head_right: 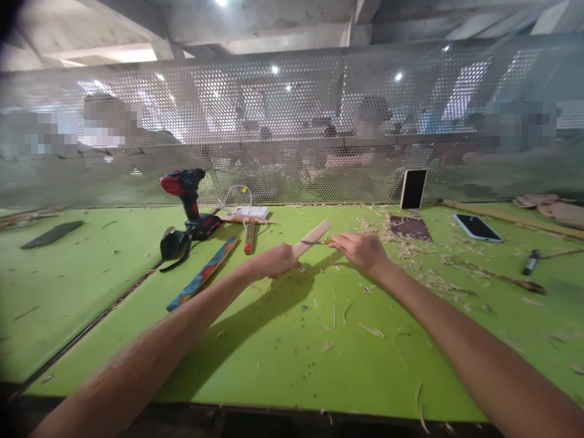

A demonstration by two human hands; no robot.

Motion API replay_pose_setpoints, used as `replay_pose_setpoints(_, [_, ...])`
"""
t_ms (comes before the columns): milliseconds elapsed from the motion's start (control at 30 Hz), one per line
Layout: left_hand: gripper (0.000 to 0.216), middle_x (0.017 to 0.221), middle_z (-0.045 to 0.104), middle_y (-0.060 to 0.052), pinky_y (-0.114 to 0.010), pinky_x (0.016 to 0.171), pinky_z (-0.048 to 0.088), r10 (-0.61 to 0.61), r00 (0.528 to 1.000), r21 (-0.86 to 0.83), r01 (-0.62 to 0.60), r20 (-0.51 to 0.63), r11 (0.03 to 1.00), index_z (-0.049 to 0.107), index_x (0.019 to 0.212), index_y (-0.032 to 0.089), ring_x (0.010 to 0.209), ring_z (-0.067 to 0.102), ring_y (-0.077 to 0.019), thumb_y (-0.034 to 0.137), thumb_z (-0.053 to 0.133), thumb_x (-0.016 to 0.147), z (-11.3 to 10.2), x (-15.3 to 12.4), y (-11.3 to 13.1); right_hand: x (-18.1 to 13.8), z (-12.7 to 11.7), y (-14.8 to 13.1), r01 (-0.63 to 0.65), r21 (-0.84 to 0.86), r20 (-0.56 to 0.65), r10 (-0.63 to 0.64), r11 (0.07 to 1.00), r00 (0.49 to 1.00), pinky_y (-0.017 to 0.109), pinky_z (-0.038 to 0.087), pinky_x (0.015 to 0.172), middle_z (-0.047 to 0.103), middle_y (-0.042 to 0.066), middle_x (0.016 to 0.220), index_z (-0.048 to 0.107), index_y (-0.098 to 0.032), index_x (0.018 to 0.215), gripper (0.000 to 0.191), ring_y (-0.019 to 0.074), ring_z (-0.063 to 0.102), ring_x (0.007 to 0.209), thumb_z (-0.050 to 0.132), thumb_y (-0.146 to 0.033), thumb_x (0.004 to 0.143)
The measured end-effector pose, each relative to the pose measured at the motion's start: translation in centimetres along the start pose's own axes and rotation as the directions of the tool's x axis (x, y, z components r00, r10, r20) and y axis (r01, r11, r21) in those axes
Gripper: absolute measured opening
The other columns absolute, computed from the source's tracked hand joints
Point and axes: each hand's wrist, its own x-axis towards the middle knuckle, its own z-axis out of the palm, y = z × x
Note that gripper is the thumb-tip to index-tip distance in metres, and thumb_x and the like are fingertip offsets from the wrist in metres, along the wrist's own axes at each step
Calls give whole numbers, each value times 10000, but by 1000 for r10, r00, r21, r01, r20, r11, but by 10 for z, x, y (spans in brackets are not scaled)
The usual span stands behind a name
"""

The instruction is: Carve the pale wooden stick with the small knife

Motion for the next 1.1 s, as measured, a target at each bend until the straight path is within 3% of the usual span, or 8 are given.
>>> replay_pose_setpoints(167, [324,546,475,44,-236,477,359,-11,1000,30,11,-3,999,534,664,192,464,426,-96,163,645,967,-1,2,0,4,4,-1,-26,34,2,26,999,1000,286,345,424,794,56,796,867,-247,1083,548,142,553,490,418,-546,1178])
replay_pose_setpoints(267, [259,577,517,34,-237,470,347,-8,1000,59,7,21,998,564,712,185,470,449,-99,132,635,954,3,2,-6,-4,-3,23,-122,19,-26,122,992,992,310,369,432,808,68,808,876,-259,1072,589,163,553,484,377,-553,1176])
replay_pose_setpoints(367, [274,569,517,38,-238,468,336,11,999,101,-16,52,995,555,695,189,467,457,-99,140,670,938,8,-1,-12,-22,-21,62,-341,-70,-167,326,938,931,344,407,455,827,87,841,887,-283,1059,609,219,620,519,360,-572,1157])
replay_pose_setpoints(467, [285,590,500,55,-230,475,370,3,1000,4,-3,5,1000,549,739,194,465,444,-92,217,683,989,10,-2,-16,-31,-35,81,-462,-105,-259,424,881,868,428,536,581,861,152,1033,897,-257,1064,552,352,784,804,453,-582,1116])
replay_pose_setpoints(600, [277,610,515,64,-232,425,353,-38,998,-127,32,-47,991,544,829,203,453,444,-95,320,726,1002,11,4,-25,-16,-31,57,-379,12,-173,376,925,910,434,627,742,861,150,1083,884,-237,1130,421,318,809,883,543,-483,1105])
replay_pose_setpoints(833, [169,617,525,91,-225,416,351,-47,996,-292,25,-71,956,538,984,200,456,462,-97,258,694,1016,22,8,-31,-1,-9,-7,-191,212,-28,201,958,979,341,557,479,828,85,915,857,-257,1212,406,190,666,567,465,-337,1143])
replay_pose_setpoints(967, [217,588,518,80,-230,426,357,-4,999,-300,-8,-39,954,527,892,208,454,452,-93,245,679,1042,30,3,-25,-1,-1,-30,-46,178,-38,54,983,998,312,503,422,849,86,990,842,-259,1291,403,159,625,517,468,-269,1141])
replay_pose_setpoints(1100, [196,618,541,72,-231,439,370,23,998,-297,-39,-57,954,537,907,199,470,473,-91,213,671,1049,35,-1,-22,3,1,-35,-1,105,-25,4,995,1000,294,429,396,838,98,944,846,-217,1281,407,139,567,482,467,-273,1142])
